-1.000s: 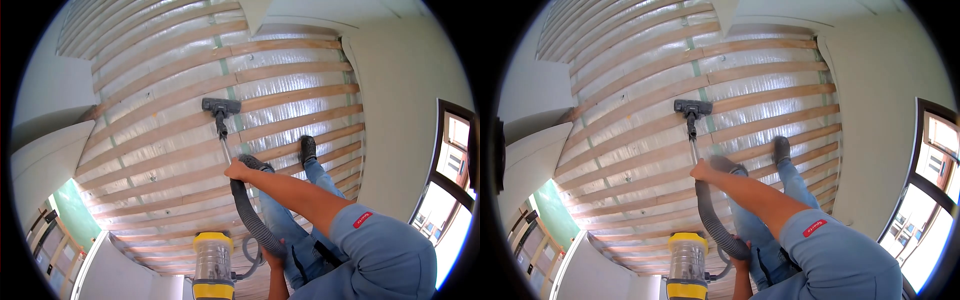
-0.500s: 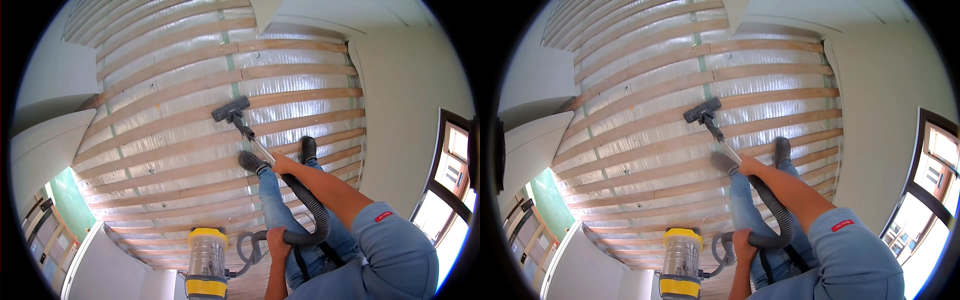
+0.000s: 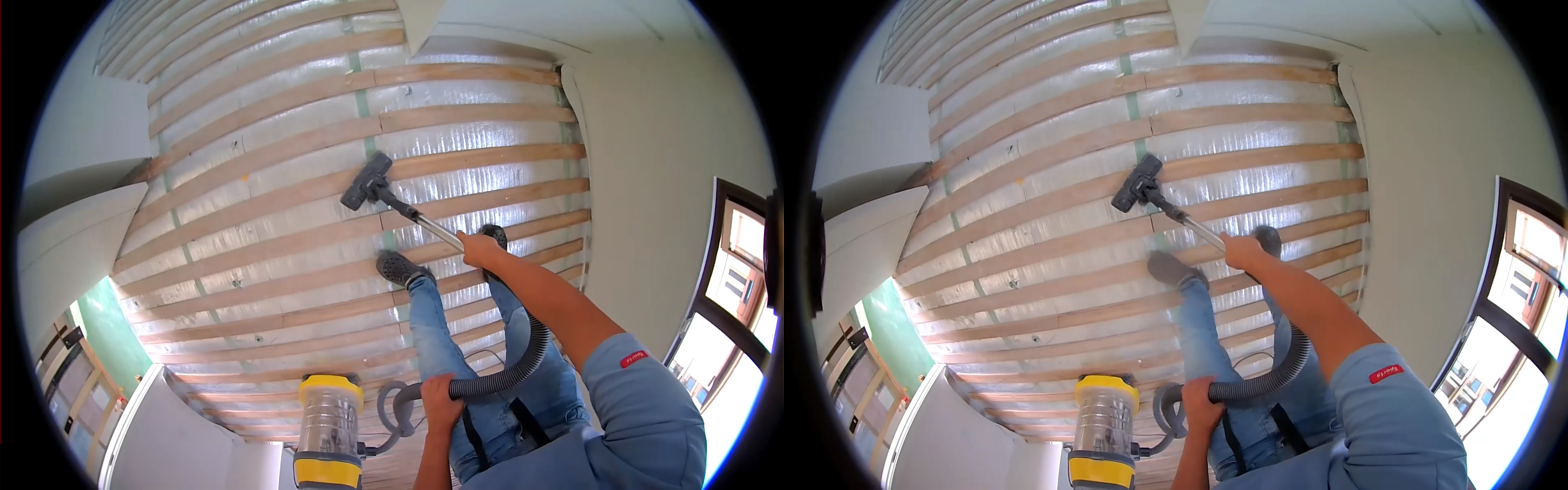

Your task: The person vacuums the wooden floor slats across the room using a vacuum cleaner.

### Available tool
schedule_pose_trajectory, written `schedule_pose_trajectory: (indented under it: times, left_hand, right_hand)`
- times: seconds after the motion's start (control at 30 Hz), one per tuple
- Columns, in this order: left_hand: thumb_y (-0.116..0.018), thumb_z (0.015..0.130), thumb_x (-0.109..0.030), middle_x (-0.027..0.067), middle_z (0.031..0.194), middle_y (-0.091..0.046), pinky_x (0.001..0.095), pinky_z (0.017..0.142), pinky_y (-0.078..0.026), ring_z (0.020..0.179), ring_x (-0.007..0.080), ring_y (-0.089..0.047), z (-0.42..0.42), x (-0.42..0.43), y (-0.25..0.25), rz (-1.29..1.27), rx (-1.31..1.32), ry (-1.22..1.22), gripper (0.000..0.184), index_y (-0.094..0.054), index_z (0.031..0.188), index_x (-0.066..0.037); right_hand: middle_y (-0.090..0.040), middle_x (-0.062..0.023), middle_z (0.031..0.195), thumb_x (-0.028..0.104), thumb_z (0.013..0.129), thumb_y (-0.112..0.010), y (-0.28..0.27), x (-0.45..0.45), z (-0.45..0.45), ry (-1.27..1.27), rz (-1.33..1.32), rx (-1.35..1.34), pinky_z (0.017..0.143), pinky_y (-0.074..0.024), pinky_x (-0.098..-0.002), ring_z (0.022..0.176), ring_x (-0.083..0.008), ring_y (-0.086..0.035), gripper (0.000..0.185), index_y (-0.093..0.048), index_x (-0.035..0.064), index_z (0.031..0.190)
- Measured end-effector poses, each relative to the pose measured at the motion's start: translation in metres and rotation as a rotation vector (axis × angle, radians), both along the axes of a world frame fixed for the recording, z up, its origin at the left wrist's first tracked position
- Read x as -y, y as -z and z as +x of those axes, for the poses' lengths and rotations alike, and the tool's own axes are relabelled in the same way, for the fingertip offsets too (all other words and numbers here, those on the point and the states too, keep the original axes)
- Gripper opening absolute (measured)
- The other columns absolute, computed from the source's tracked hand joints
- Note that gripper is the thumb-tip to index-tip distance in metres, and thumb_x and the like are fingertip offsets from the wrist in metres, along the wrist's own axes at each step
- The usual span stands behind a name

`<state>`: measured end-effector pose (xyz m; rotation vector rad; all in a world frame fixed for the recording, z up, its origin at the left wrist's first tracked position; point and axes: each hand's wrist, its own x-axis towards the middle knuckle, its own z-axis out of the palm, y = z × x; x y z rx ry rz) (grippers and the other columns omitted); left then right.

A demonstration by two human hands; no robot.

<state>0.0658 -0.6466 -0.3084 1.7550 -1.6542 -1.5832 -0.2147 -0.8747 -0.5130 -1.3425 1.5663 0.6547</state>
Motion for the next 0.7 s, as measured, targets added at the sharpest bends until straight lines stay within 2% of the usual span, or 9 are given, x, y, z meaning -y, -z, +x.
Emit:
schedule_pose_trajectory:
  times: [0.13,0.2,0.27,0.4,0.5,0.57,0.6,0.67,0.7]
  left_hand:
    - [-0.074,0.063,-0.007,0.0154,0.108,-0.066,0.0498,0.098,-0.041,0.105,0.038,-0.059,0.002,0.004,-0.003,0.036,0.061,0.018,0.049,-0.066,0.112,-0.006]
    - [-0.074,0.064,-0.007,0.0155,0.108,-0.066,0.0499,0.098,-0.041,0.105,0.0383,-0.059,0.003,0.006,-0.006,0.048,0.063,-0.017,0.05,-0.066,0.114,-0.006]
    - [-0.077,0.064,-0.009,0.0156,0.109,-0.066,0.0502,0.097,-0.041,0.105,0.0387,-0.059,0.0,0.011,-0.003,0.019,0.07,-0.061,0.053,-0.066,0.116,-0.007]
    - [-0.08,0.062,-0.011,0.016,0.11,-0.066,0.0498,0.097,-0.041,0.106,0.0398,-0.059,0.004,0.016,-0.002,0.032,0.124,-0.099,0.056,-0.066,0.116,-0.007]
    - [-0.081,0.063,-0.011,0.0169,0.11,-0.065,0.0493,0.097,-0.042,0.106,0.0408,-0.059,0.005,0.023,-0.002,-0.012,0.138,-0.163,0.057,-0.065,0.117,-0.006]
    - [-0.078,0.065,-0.008,0.0187,0.11,-0.064,0.0476,0.098,-0.042,0.106,0.0406,-0.059,0.006,0.014,0.001,0.008,0.178,-0.311,0.052,-0.064,0.115,-0.004]
    - [-0.077,0.067,-0.007,0.0195,0.11,-0.064,0.0468,0.098,-0.042,0.106,0.0405,-0.059,0.005,0.011,0.002,0.021,0.199,-0.385,0.05,-0.064,0.114,-0.003]
    - [-0.078,0.066,-0.007,0.0195,0.11,-0.063,0.0449,0.097,-0.043,0.106,0.0399,-0.059,0.001,0.017,-0.009,0.095,0.191,-0.469,0.049,-0.064,0.113,-0.002]
    - [-0.077,0.068,-0.005,0.0181,0.108,-0.064,0.0428,0.096,-0.045,0.104,0.0376,-0.061,-0.003,0.022,-0.017,0.12,0.228,-0.514,0.048,-0.062,0.114,-0.002]
  right_hand:
    - [-0.072,-0.0174,0.102,0.017,0.08,-0.067,-0.026,-0.009,-0.077,-0.089,-0.056,-0.199,0.079,-0.0553,-0.0522,0.096,-0.0389,-0.07,0.056,-0.052,0.0142,0.134]
    - [-0.073,-0.0171,0.104,0.017,0.079,-0.067,-0.032,-0.026,-0.126,-0.085,-0.039,-0.306,0.08,-0.0554,-0.0506,0.096,-0.0377,-0.071,0.051,-0.056,0.0138,0.129]
    - [-0.072,-0.0178,0.101,0.015,0.083,-0.064,-0.056,-0.034,-0.15,-0.082,-0.099,-0.368,0.083,-0.0554,-0.0507,0.097,-0.0376,-0.071,0.032,-0.062,0.0103,0.114]
    - [-0.072,-0.0206,0.103,0.017,0.08,-0.065,-0.072,-0.046,-0.167,-0.035,-0.084,-0.404,0.085,-0.0553,-0.0503,0.098,-0.0389,-0.07,0.03,-0.064,0.0064,0.108]
    - [-0.071,-0.0246,0.103,0.019,0.077,-0.066,-0.089,-0.044,-0.159,0.174,-0.055,-0.305,0.087,-0.0551,-0.0499,0.097,-0.0408,-0.07,0.039,-0.063,0.0022,0.112]
    - [-0.068,-0.0241,0.086,0.011,0.077,-0.064,-0.101,-0.036,-0.133,0.587,-0.125,-0.033,0.06,-0.058,-0.0459,0.063,-0.0324,-0.071,0.047,-0.057,-0.0003,0.121]
    - [-0.067,-0.0224,0.084,0.009,0.077,-0.064,-0.066,-0.051,-0.133,0.534,-0.223,-0.027,0.051,-0.0561,-0.0421,0.051,-0.0285,-0.067,0.05,-0.055,-0.0018,0.125]
    - [-0.068,-0.0245,0.087,0.013,0.078,-0.063,-0.039,-0.047,-0.103,0.559,-0.348,0.041,0.054,-0.0578,-0.0431,0.054,-0.0297,-0.069,0.059,-0.05,-0.0041,0.133]
    - [-0.069,-0.0266,0.092,0.015,0.078,-0.064,-0.072,-0.009,-0.07,0.707,-0.182,0.049,0.057,-0.0588,-0.0434,0.057,-0.031,-0.07,0.069,-0.044,-0.0035,0.142]
